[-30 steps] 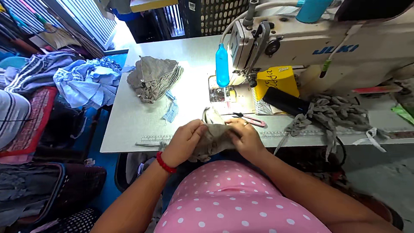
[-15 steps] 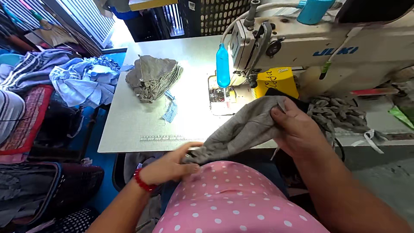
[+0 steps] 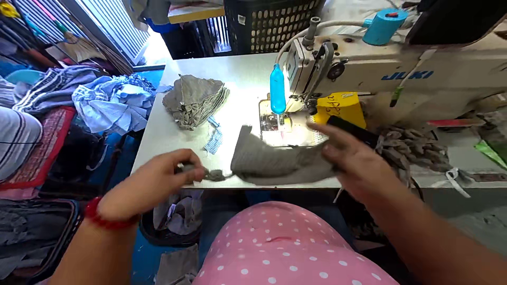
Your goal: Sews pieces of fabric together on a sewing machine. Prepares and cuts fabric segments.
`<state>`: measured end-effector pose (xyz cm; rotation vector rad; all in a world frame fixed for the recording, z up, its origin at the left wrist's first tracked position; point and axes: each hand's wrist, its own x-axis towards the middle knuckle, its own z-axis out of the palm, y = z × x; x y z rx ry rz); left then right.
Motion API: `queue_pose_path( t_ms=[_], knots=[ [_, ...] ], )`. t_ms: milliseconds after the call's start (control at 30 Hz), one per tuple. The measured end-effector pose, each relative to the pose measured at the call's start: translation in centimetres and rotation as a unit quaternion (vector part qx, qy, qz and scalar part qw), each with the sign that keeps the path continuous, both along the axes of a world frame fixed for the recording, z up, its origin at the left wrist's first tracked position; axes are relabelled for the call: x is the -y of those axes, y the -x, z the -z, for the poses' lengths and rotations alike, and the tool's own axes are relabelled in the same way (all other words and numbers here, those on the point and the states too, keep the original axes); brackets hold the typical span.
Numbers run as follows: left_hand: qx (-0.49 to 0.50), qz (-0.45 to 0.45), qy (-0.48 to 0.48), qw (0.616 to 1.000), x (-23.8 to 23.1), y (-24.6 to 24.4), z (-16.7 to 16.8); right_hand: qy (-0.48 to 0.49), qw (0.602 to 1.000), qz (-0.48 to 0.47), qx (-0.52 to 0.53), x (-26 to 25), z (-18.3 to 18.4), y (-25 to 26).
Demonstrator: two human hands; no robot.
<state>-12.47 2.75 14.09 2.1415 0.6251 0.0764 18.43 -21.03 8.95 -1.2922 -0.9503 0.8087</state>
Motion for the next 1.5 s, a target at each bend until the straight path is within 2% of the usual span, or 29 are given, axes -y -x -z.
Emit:
queue_pose_path(
  t_ms=[67,100,133,200,267,333,367,467,500,567,667,700,767,833,900,933,1000,1067,1100,1133,1200,1267,1300,1367,1433,1500],
  knots=[
    [0.065,0.092,0.009,0.994,1.3,0.1,-1.4,-0.032,0.998,-0.052,-0.006,0.3,-0.4,0.7],
    [0.059,0.089,-0.028,0.994,1.7,-0.1,-1.6,-0.042,0.997,-0.066,-0.013,0.5,-0.6,1.3],
    [0.025,0.056,-0.070,0.996,1.6,-0.3,-1.5,-0.043,0.996,-0.079,-0.023,0.7,-0.7,1.8],
    [-0.030,0.002,-0.086,0.996,0.3,0.2,-1.7,-0.066,0.994,-0.081,-0.044,0.8,-0.6,1.4],
    [0.001,-0.016,-0.041,0.999,-1.2,1.7,-3.0,-0.107,0.993,-0.038,-0.041,1.4,-0.5,0.0],
    [0.001,-0.038,-0.060,0.997,-1.9,2.8,-3.7,-0.116,0.993,-0.009,-0.034,2.2,-0.2,-0.7],
    [-0.005,-0.029,-0.044,0.999,-2.2,3.2,-3.9,-0.118,0.993,-0.004,-0.027,2.5,-0.1,-0.7],
    [0.061,0.123,0.137,0.981,-3.6,3.2,-4.7,-0.145,0.989,0.006,0.032,2.6,-0.7,-0.4],
    [0.066,0.134,0.158,0.976,-3.6,2.5,-5.1,-0.149,0.988,0.005,0.046,2.6,-1.0,-0.2],
    [0.055,0.094,0.142,0.984,-3.5,1.3,-5.6,-0.143,0.987,0.011,0.065,2.8,-1.4,0.1],
    [0.100,0.154,0.183,0.966,-4.1,0.7,-6.2,-0.132,0.987,0.044,0.080,2.6,-1.7,0.3],
    [0.072,0.121,0.147,0.979,-4.1,0.1,-5.8,-0.104,0.990,0.047,0.082,2.3,-1.2,0.3],
    [0.015,-0.001,0.074,0.997,-4.9,-1.8,-4.0,-0.071,0.994,0.051,0.071,1.2,0.0,0.4],
    [0.075,-0.091,0.028,0.993,-6.9,-3.1,-2.4,-0.092,0.991,0.060,0.079,-0.2,0.5,0.2],
    [0.173,-0.134,-0.006,0.976,-7.9,-3.5,-1.4,-0.113,0.987,0.074,0.093,-0.6,0.9,0.5],
    [0.199,-0.140,-0.028,0.970,-7.9,-3.4,-0.8,-0.102,0.987,0.075,0.095,-0.3,1.4,0.9],
    [0.186,-0.135,-0.072,0.971,-7.5,-2.8,0.9,-0.024,0.990,0.071,0.116,0.8,3.2,1.5],
    [0.104,-0.132,-0.093,0.981,-7.3,-1.9,3.1,0.130,0.963,0.056,0.231,1.9,5.2,1.5],
    [0.053,-0.135,-0.089,0.985,-7.3,-1.6,4.4,0.200,0.928,0.050,0.312,2.2,5.8,1.5],
    [0.007,-0.138,-0.083,0.987,-7.3,-1.4,5.6,0.225,0.892,0.046,0.389,2.3,5.9,1.8],
    [-0.056,-0.139,-0.063,0.987,-7.4,-1.0,7.3,0.147,0.835,0.053,0.527,1.4,5.1,3.1],
    [-0.074,-0.135,-0.041,0.987,-7.6,-0.6,7.9,0.011,0.812,0.014,0.583,-1.3,4.7,5.1],
    [-0.076,-0.132,-0.033,0.988,-7.7,-0.4,7.9,-0.023,0.801,-0.022,0.597,-3.2,5.1,6.1],
    [-0.100,-0.109,-0.052,0.988,-8.2,0.0,7.1,0.007,0.781,-0.101,0.616,-7.2,7.0,7.1],
    [-0.143,-0.095,-0.131,0.976,-9.3,1.1,6.1,0.083,0.785,-0.159,0.593,-10.6,9.3,7.1],
    [-0.191,-0.118,-0.227,0.948,-10.6,3.2,5.2,0.120,0.776,-0.180,0.592,-12.8,10.5,7.2]
  ],
)
